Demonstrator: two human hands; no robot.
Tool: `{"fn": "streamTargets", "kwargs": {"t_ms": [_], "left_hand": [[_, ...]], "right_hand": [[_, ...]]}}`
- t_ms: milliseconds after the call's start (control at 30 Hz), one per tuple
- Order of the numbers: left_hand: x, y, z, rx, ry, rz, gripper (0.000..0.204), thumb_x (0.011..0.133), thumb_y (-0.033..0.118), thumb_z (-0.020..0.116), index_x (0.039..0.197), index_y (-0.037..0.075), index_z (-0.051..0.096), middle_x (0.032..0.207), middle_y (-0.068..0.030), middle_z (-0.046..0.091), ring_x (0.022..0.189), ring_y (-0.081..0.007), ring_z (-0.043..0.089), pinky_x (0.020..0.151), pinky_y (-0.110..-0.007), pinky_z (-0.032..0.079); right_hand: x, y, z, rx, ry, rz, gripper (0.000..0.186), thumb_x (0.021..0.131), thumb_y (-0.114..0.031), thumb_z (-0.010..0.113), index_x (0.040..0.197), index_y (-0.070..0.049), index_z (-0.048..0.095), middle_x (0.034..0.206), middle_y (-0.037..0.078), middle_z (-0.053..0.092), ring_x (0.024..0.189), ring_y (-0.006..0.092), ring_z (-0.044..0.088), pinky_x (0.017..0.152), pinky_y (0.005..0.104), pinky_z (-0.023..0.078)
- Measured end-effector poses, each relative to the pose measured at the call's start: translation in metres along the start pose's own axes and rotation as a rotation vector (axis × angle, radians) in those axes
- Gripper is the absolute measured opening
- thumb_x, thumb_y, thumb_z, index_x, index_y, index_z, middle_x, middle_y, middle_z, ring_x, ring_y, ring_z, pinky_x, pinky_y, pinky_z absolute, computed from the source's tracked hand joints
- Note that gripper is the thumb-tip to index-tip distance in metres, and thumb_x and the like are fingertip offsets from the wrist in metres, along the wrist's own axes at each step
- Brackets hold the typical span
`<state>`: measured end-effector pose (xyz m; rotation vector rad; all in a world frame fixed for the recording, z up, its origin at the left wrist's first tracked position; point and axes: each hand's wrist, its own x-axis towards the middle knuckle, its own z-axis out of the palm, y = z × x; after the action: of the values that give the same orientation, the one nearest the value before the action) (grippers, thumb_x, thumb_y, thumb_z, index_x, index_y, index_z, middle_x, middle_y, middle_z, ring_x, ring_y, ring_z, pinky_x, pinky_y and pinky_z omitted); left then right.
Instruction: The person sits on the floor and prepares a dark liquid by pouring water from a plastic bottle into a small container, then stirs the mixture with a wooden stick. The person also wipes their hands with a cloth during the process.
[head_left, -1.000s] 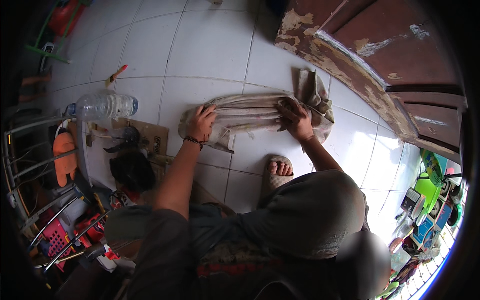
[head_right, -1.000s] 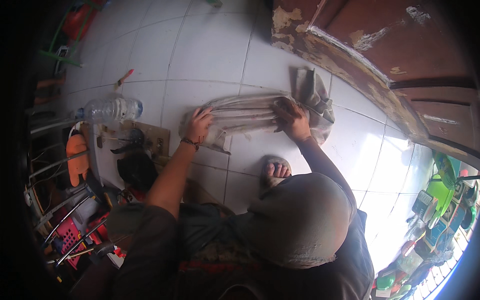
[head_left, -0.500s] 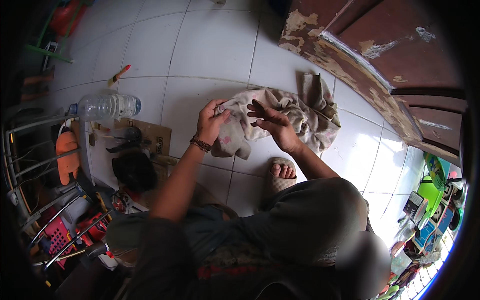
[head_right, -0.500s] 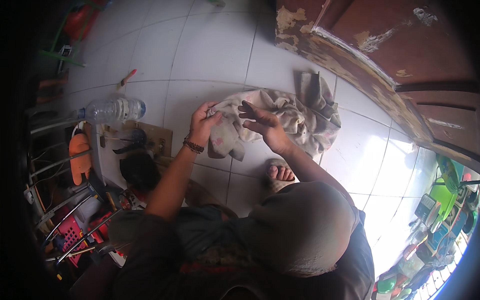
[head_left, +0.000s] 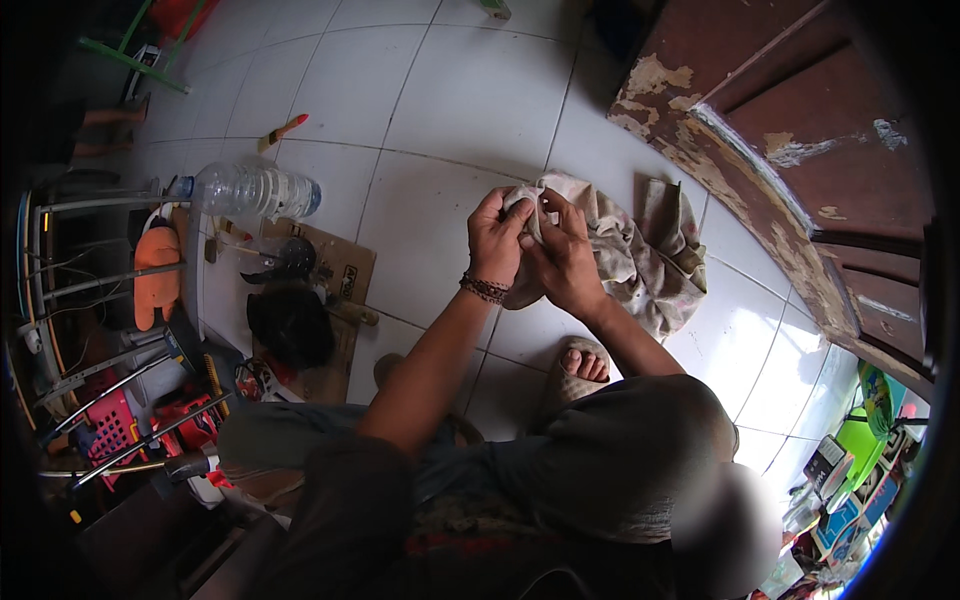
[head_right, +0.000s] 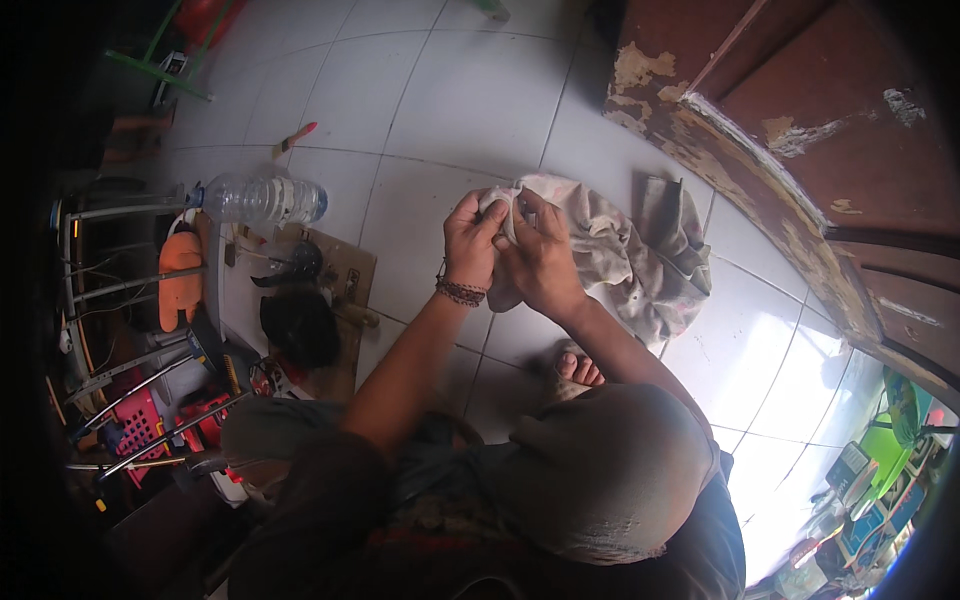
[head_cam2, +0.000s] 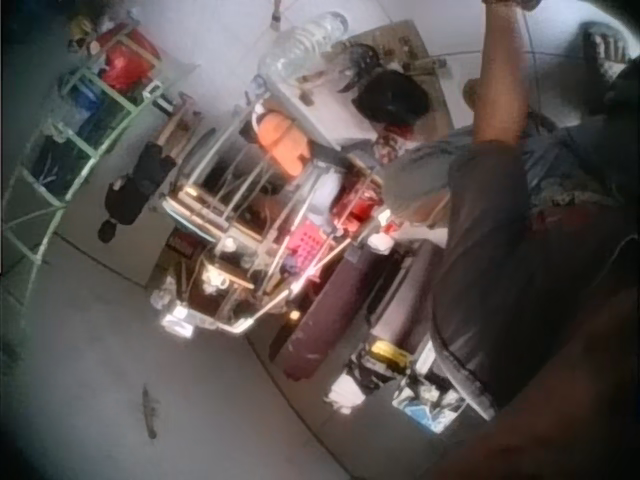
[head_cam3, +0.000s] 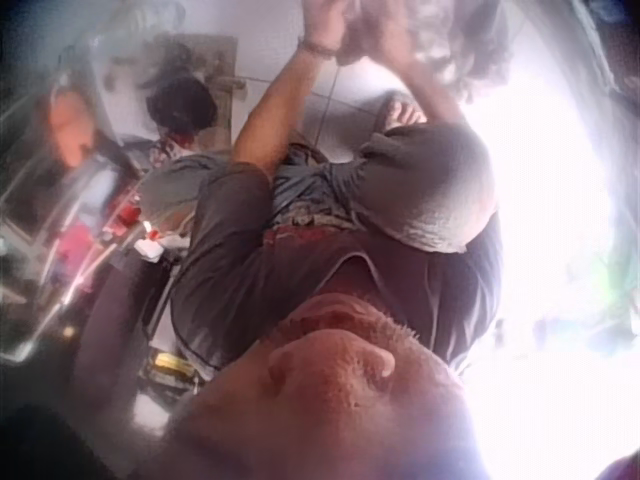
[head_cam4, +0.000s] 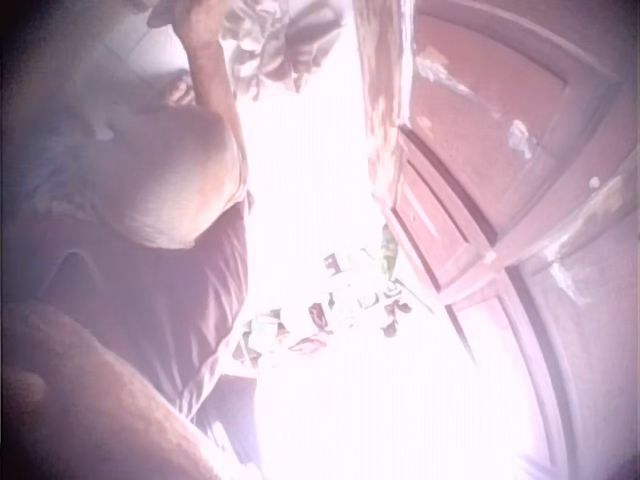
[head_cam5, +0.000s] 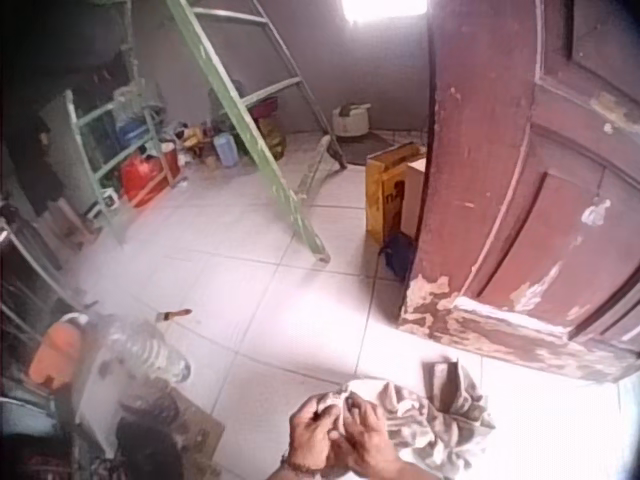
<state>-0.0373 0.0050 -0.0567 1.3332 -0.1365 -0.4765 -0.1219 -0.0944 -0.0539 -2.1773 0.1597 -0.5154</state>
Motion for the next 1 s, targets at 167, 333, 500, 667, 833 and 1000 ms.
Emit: {"fn": "streamTargets", "kwargs": {"t_ms": [167, 333, 500, 667, 833, 1000], "left_hand": [[0.006, 0.0, 0.029, 0.072, 0.153, -0.027, 0.015, 0.095, 0.012, 0.068, 0.09, -0.001, 0.07, 0.08, -0.0031, 0.068, 0.074, -0.008, 0.059, 0.067, -0.024, 0.048], [0.017, -0.024, 0.025, 0.183, 0.349, -0.214, 0.026, 0.093, 0.021, 0.071, 0.085, -0.004, 0.069, 0.078, -0.0062, 0.067, 0.067, -0.0171, 0.057, 0.059, -0.035, 0.048], [0.047, 0.016, -0.04, -0.266, 0.355, -0.309, 0.029, 0.097, 0.026, 0.065, 0.094, -0.003, 0.067, 0.087, -0.0128, 0.07, 0.076, -0.0233, 0.069, 0.069, -0.038, 0.056], [0.04, 0.057, -0.058, 0.187, -0.168, -0.133, 0.028, 0.095, 0.016, 0.065, 0.114, -0.004, 0.064, 0.098, -0.0066, 0.067, 0.09, -0.014, 0.063, 0.078, -0.031, 0.051], [0.056, 0.111, -0.078, 0.289, -0.172, -0.352, 0.017, 0.092, 0.012, 0.069, 0.099, -0.004, 0.063, 0.101, -0.0141, 0.068, 0.089, -0.0214, 0.069, 0.075, -0.037, 0.059], [0.084, 0.152, -0.152, 1.394, -0.16, 0.315, 0.042, 0.072, 0.036, 0.084, 0.069, -0.002, 0.066, 0.073, -0.0202, 0.067, 0.069, -0.0319, 0.069, 0.066, -0.04, 0.055]], "right_hand": [[0.0, -0.003, -0.003, 0.147, 0.286, 0.266, 0.026, 0.079, -0.007, 0.08, 0.103, -0.001, 0.075, 0.109, 0.014, 0.072, 0.091, 0.0245, 0.071, 0.081, 0.0349, 0.055], [0.0, -0.01, -0.021, 0.038, 0.272, 0.153, 0.019, 0.073, -0.01, 0.085, 0.09, -0.003, 0.078, 0.103, 0.009, 0.072, 0.09, 0.0233, 0.069, 0.077, 0.0332, 0.055], [-0.002, -0.029, -0.067, 0.327, 0.118, 0.089, 0.02, 0.08, -0.01, 0.083, 0.096, -0.001, 0.075, 0.106, 0.011, 0.071, 0.097, 0.0233, 0.068, 0.085, 0.0348, 0.054], [0.077, -0.053, -0.057, 0.036, -0.075, 0.001, 0.058, 0.092, -0.01, 0.07, 0.145, -0.004, 0.047, 0.128, 0.021, 0.064, 0.12, 0.0343, 0.062, 0.099, 0.0429, 0.05], [0.13, -0.047, -0.017, 0.042, -0.271, -0.012, 0.056, 0.088, 0.006, 0.062, 0.142, -0.003, 0.05, 0.106, 0.017, 0.072, 0.096, 0.024, 0.073, 0.072, 0.033, 0.06], [0.175, -0.062, 0.024, 0.001, -0.5, 0.049, 0.057, 0.085, -0.009, 0.07, 0.138, -0.002, 0.052, 0.093, 0.016, 0.074, 0.089, 0.0284, 0.073, 0.082, 0.0368, 0.056]]}}
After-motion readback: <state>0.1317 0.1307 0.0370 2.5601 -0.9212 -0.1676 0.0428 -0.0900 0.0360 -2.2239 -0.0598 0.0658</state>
